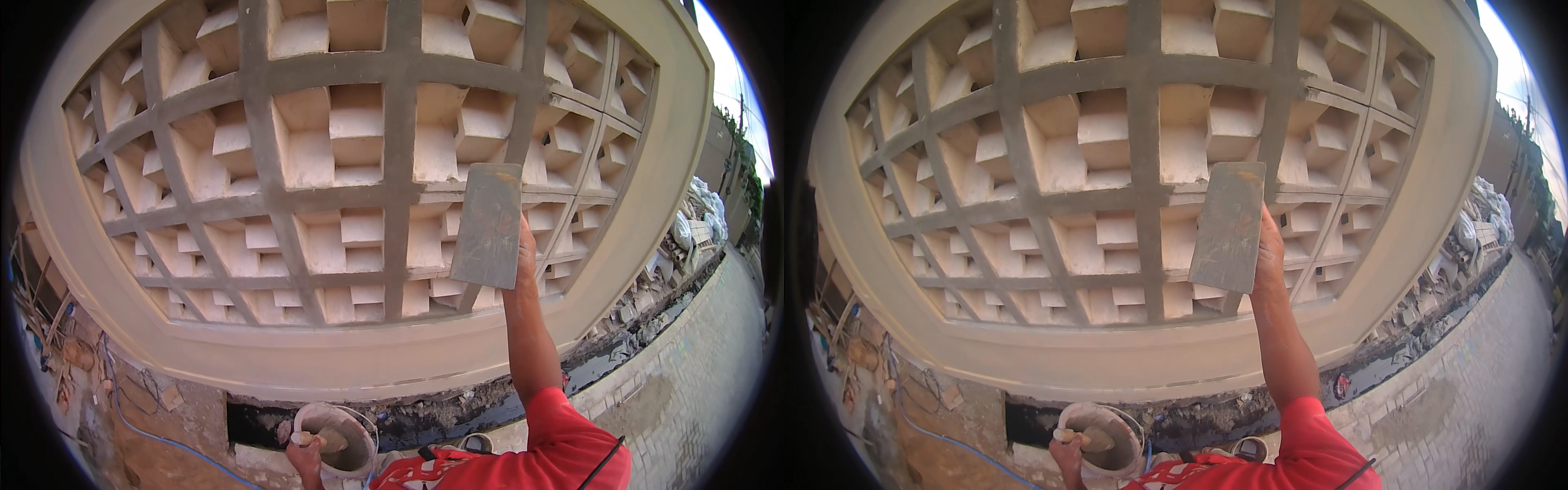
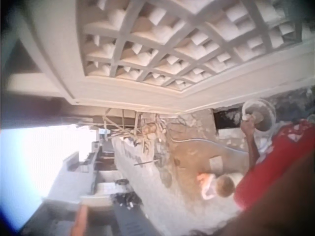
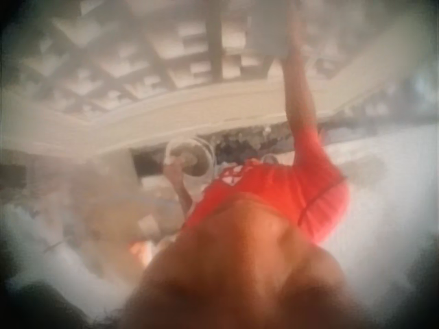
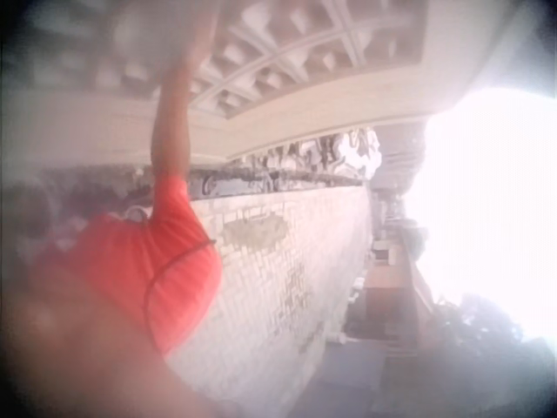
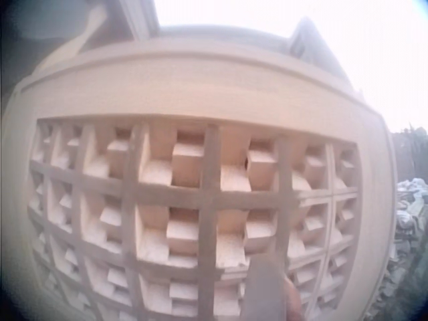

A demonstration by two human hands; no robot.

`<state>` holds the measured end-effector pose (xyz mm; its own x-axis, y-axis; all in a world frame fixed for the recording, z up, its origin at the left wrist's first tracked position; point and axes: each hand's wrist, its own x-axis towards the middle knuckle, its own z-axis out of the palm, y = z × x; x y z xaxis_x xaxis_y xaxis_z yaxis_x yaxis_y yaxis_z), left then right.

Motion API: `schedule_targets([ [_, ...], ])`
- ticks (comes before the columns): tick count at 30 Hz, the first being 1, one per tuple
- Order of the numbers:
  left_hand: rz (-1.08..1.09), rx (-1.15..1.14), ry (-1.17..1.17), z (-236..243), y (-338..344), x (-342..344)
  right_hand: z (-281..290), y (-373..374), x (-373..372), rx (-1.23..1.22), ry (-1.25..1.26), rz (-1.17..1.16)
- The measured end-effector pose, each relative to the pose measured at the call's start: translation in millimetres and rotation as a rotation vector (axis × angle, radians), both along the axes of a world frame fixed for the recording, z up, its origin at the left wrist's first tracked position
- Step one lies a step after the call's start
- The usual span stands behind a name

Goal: The person applies plaster to a decorative ceiling grid using a trowel and a bucket. They repeatedly scoop plaster and smooth it into the recessed sections of the ceiling pattern.

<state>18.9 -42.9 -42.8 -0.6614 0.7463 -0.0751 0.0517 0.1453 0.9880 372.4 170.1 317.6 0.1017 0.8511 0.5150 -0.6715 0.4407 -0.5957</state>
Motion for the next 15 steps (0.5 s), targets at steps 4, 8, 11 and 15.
schedule_targets([
  [4, -0.068, -0.078, 0.119, 2.2, 7.0, 0.7, -54.2, -8.1, 28.4, -0.32, -0.144, -0.03],
  [8, -0.062, 0.062, -0.018, -12.1, 8.3, 8.8, -137.4, -31.9, 51.2, -0.674, -0.545, 0.169],
  [11, -0.141, -0.021, 0.067, -39.3, 6.1, 3.5, -228.5, -61.7, 81.6, -0.983, -0.585, 0.28],
  [15, -0.223, -0.079, -0.026, -45.8, 9.1, 12.4, -330.7, -130.2, 133.7, -1.22, -0.448, 0.242],
])
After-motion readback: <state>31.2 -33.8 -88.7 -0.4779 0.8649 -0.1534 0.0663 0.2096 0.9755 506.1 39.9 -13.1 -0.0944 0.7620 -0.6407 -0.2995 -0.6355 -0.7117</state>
